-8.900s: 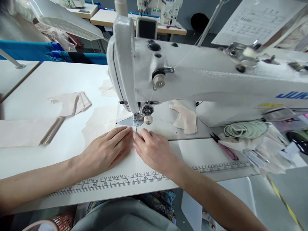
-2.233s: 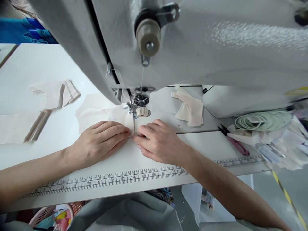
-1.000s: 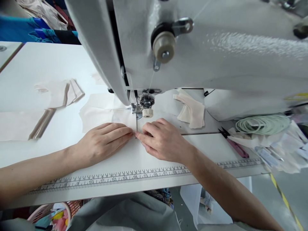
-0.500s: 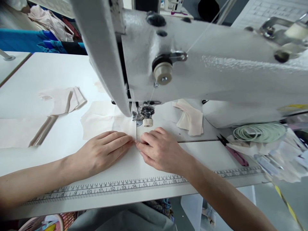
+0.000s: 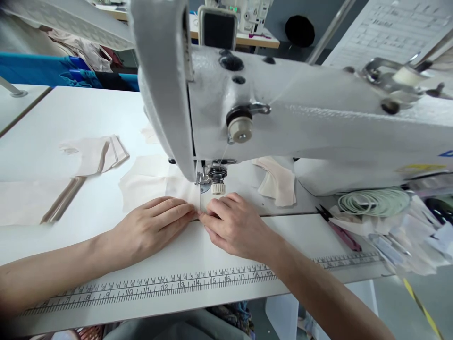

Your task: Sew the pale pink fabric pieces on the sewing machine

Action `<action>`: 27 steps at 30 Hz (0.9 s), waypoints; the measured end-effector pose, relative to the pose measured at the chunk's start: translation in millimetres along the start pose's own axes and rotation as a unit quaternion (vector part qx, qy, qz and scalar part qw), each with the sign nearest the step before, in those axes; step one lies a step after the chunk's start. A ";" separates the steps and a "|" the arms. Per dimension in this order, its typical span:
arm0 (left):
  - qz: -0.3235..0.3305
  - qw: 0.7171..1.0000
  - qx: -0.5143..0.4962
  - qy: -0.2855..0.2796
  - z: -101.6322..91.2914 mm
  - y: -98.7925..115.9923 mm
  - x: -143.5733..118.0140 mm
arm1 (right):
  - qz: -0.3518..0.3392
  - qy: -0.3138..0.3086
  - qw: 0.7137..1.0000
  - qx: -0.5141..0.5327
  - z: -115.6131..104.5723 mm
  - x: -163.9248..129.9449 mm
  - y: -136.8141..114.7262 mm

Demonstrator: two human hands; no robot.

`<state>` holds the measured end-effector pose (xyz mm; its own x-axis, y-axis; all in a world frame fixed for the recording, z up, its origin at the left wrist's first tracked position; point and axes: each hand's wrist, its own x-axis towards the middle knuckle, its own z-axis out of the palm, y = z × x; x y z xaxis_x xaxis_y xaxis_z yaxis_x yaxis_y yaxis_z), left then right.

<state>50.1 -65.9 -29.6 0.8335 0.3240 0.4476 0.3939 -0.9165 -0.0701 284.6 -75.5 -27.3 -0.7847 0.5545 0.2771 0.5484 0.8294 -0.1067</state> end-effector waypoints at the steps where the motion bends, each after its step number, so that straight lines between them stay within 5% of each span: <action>1: -0.002 1.000 -0.001 0.001 0.7 -0.8 -0.1 | 0.001 0.002 1.000 -0.005 0.1 0.7 0.3; 27: -0.041 0.998 0.040 0.013 19.3 -33.0 3.0 | 0.044 0.030 0.987 -0.149 3.7 22.4 9.2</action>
<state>47.1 -30.2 -43.1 0.7871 0.3902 0.4777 0.4913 -0.8649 -0.1032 271.0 -55.2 -25.7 -0.7171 0.6104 0.3364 0.6809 0.7166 0.1510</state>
